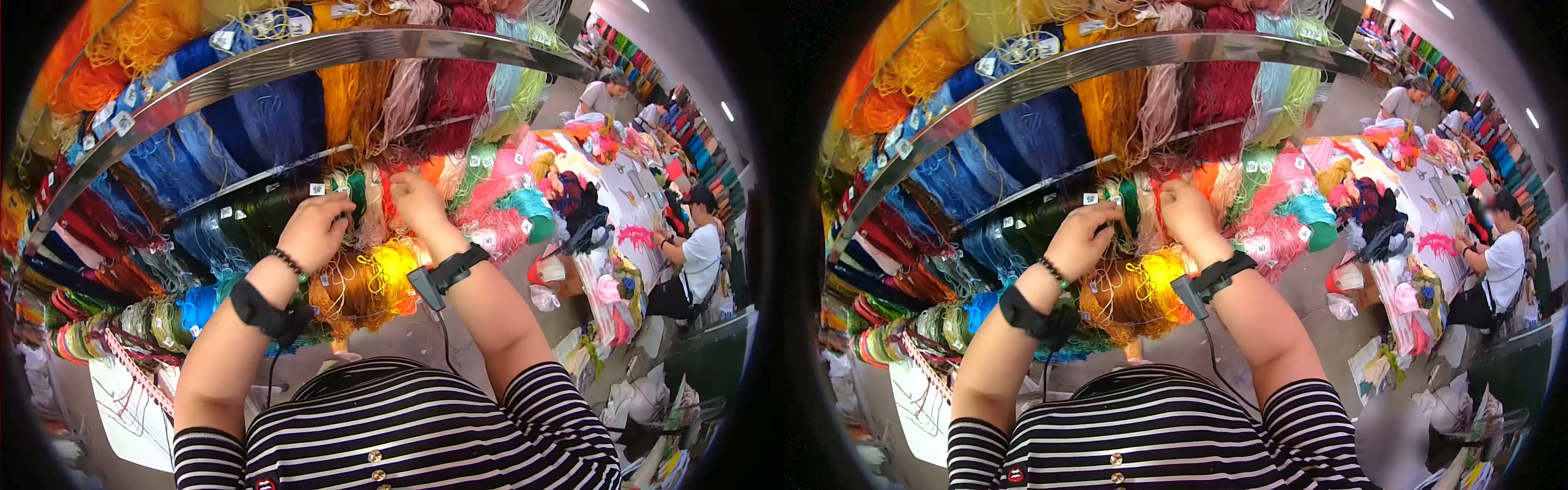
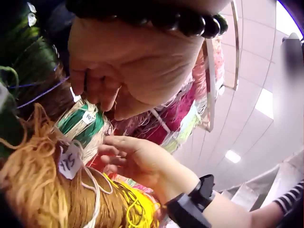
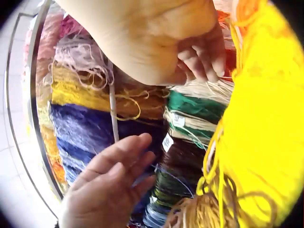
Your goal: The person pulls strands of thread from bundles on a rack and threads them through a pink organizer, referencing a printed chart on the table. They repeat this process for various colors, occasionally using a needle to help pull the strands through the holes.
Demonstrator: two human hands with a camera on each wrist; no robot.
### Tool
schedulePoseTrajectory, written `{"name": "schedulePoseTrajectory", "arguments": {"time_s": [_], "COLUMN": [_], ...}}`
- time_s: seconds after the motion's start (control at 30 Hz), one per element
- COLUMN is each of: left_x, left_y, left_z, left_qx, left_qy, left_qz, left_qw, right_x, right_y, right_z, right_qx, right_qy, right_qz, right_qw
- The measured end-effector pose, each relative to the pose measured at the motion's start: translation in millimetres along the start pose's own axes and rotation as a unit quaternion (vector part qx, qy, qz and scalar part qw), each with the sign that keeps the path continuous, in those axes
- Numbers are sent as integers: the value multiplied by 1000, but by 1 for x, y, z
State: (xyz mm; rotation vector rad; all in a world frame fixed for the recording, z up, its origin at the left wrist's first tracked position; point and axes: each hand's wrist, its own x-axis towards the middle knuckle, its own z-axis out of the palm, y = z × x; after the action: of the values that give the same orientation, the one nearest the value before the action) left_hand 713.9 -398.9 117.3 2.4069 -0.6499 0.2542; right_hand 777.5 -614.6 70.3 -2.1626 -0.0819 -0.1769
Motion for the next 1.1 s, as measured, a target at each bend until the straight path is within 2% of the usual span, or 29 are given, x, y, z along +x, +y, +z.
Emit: {"name": "schedulePoseTrajectory", "arguments": {"time_s": [0.03,0.13,0.17,0.23,0.27,0.3,0.4,0.43,0.53,0.67,0.77,0.87,0.97,1.1], "left_x": [9,32,39,47,47,46,45,45,48,45,44,44,43,43], "left_y": [-4,-7,-4,-4,-8,-15,-44,-47,-53,-56,-54,-57,-57,-53], "left_z": [7,20,22,20,19,17,12,7,3,6,5,6,8,8], "left_qx": [28,112,143,209,198,187,122,95,51,47,39,36,38,47], "left_qy": [5,15,14,3,-5,-14,-18,-26,-29,-7,-10,-12,-2,8], "left_qz": [11,52,65,69,56,41,33,24,15,30,16,16,15,20], "left_qw": [1000,992,987,975,979,981,992,995,998,998,999,999,999,999], "right_x": [-5,10,9,-4,-11,-19,-24,-20,0,10,13,6,7,1], "right_y": [-13,32,40,23,8,-14,-22,-19,-20,-25,-24,-20,0,-5], "right_z": [-14,-4,1,-4,-8,-16,3,15,34,38,38,33,36,30], "right_qx": [84,52,89,8,-31,-17,-8,-13,-158,-196,-152,-7,156,156], "right_qy": [-23,22,37,-2,-24,-106,-140,-99,-5,-2,-15,-3,-54,-69], "right_qz": [68,-28,-30,-54,-66,14,-79,-109,-110,-86,-49,-69,6,22], "right_qw": [994,998,995,999,997,994,987,989,981,977,987,998,986,985]}}
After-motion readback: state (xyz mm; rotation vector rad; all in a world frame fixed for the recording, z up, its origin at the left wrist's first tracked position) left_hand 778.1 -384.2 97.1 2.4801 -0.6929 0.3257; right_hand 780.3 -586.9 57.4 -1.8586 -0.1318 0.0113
